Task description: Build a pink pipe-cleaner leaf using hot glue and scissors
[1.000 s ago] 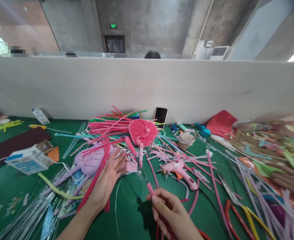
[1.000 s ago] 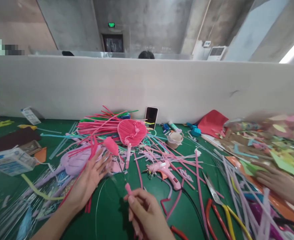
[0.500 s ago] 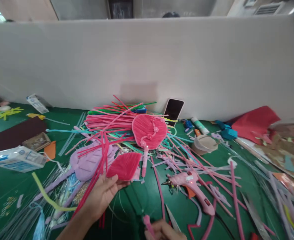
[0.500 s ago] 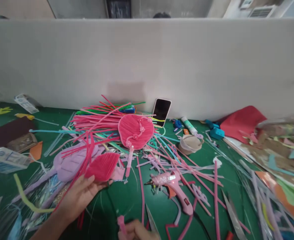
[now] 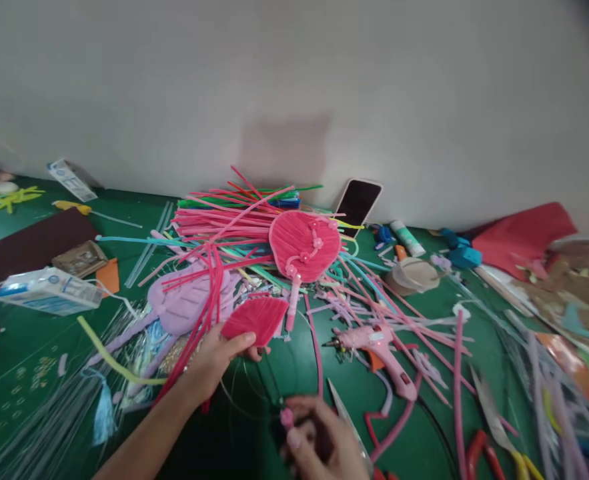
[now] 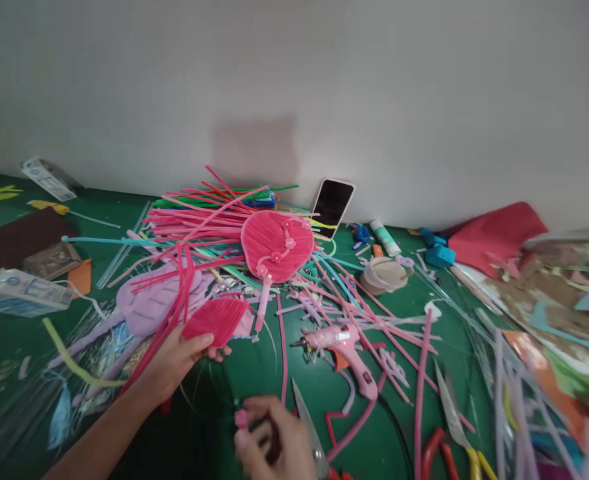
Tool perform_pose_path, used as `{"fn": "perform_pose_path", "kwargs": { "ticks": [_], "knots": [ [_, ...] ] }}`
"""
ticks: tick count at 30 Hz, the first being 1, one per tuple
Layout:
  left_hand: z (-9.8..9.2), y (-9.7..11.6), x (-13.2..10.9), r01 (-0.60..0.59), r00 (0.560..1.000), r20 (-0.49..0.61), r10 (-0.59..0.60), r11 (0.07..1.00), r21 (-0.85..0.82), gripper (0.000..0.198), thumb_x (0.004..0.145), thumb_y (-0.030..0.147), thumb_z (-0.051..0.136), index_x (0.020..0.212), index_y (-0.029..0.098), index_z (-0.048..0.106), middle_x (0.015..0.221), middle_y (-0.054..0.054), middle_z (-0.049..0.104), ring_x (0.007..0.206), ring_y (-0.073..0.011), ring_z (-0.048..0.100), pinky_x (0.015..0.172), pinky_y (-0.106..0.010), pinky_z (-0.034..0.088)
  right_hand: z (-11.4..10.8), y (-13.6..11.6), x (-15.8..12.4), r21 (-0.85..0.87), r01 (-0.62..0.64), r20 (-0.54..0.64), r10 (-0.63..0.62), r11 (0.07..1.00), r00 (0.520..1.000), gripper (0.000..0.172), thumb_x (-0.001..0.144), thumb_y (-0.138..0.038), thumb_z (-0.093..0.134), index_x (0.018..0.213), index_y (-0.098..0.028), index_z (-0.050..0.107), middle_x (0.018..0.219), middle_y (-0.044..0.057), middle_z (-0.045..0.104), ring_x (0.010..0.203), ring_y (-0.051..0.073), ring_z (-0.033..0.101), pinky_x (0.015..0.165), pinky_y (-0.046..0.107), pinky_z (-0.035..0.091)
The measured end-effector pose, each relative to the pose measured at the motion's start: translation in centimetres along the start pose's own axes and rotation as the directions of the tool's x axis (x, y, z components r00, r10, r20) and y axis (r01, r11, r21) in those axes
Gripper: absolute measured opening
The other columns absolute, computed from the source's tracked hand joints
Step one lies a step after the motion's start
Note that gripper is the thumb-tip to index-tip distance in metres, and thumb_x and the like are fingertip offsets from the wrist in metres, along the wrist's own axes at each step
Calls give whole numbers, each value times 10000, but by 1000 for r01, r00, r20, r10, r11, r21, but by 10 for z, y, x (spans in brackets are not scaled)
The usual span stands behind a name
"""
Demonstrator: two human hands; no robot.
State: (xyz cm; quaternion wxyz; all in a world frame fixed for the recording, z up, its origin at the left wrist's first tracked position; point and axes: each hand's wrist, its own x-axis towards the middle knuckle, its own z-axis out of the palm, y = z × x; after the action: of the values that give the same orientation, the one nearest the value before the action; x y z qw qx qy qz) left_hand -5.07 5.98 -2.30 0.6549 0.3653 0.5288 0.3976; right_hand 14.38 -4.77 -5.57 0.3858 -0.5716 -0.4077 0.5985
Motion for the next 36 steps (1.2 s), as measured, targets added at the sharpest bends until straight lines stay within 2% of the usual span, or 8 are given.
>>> {"fn": "perform_pose_path", "kwargs": {
  "ticks": [3, 5, 7, 9, 10, 13, 20, 36],
  "knots": [
    [6, 5, -5, -14, 999, 42, 13, 999, 31, 271, 747, 342, 752, 561, 154, 696, 587, -40, 704, 720, -228, 723, 767, -314, 545, -11, -17, 5, 103, 157, -75, -149, 982, 986, 390, 890, -485, 593, 1146, -190, 585, 968, 104, 687, 735, 172, 687, 580, 261, 554],
    [10, 8, -10, -28, 998, 58, 25, 998, 52, 242, 732, 336, 775, 593, 149, 713, 612, -42, 718, 685, -205, 707, 711, -286, 544, -19, -31, 5, -25, 326, -173, -325, 945, 930, 303, 906, -364, 606, 1161, -206, 565, 978, 92, 671, 816, 184, 685, 675, 300, 570],
    [14, 10, -16, -38, 998, 50, 34, 997, 72, 206, 721, 340, 795, 667, 148, 743, 656, -48, 744, 665, -186, 693, 665, -266, 541, -23, -45, -1, -328, 498, -314, -590, 803, 744, 227, 883, -240, 636, 1106, -241, 594, 999, 66, 623, 885, 182, 648, 757, 333, 553],
    [18, 10, -25, -40, 999, 26, 38, 995, 94, 206, 723, 346, 804, 731, 145, 763, 698, -59, 766, 659, -167, 682, 635, -241, 533, -20, -60, -10, -662, 530, -231, -818, 529, 527, 171, 832, -155, 682, 970, -257, 672, 1045, 65, 564, 988, 213, 579, 852, 398, 504],
    [20, 10, -30, -41, 999, 15, 39, 994, 106, 215, 728, 351, 805, 735, 139, 767, 707, -66, 770, 658, -160, 678, 624, -229, 527, -17, -67, -14, -754, 492, -166, -851, 435, 498, 162, 826, -135, 686, 933, -257, 699, 1087, 77, 550, 1038, 239, 539, 883, 435, 474],
    [26, 11, -47, -67, 997, -24, 70, 991, 120, 226, 731, 360, 808, 736, 138, 763, 704, -59, 769, 620, -135, 654, 587, -206, 510, -3, -81, -21, -826, 440, -88, -851, 352, 517, 101, 846, -165, 684, 886, -240, 739, 1123, 100, 531, 1067, 269, 469, 878, 455, 440],
    [48, 10, -78, -157, 985, -67, 158, 987, 14, 200, 675, 297, 843, 768, 145, 754, 655, -29, 743, 622, -164, 670, 498, -213, 514, 14, -74, -27, -810, 441, -136, -856, 386, 499, 73, 867, -238, 680, 848, -248, 750, 1040, 85, 564, 1014, 264, 459, 858, 468, 421],
    [66, 14, -76, -124, 987, -77, 144, 967, 222, 222, 600, 306, 853, 690, 145, 730, 576, 11, 690, 533, -140, 593, 516, -229, 489, 14, -76, -48, -874, 293, -169, -807, 388, 565, 146, 916, -232, 601, 962, -196, 735, 1119, 130, 585, 1054, 306, 481, 795, 457, 394]
  ]
}}
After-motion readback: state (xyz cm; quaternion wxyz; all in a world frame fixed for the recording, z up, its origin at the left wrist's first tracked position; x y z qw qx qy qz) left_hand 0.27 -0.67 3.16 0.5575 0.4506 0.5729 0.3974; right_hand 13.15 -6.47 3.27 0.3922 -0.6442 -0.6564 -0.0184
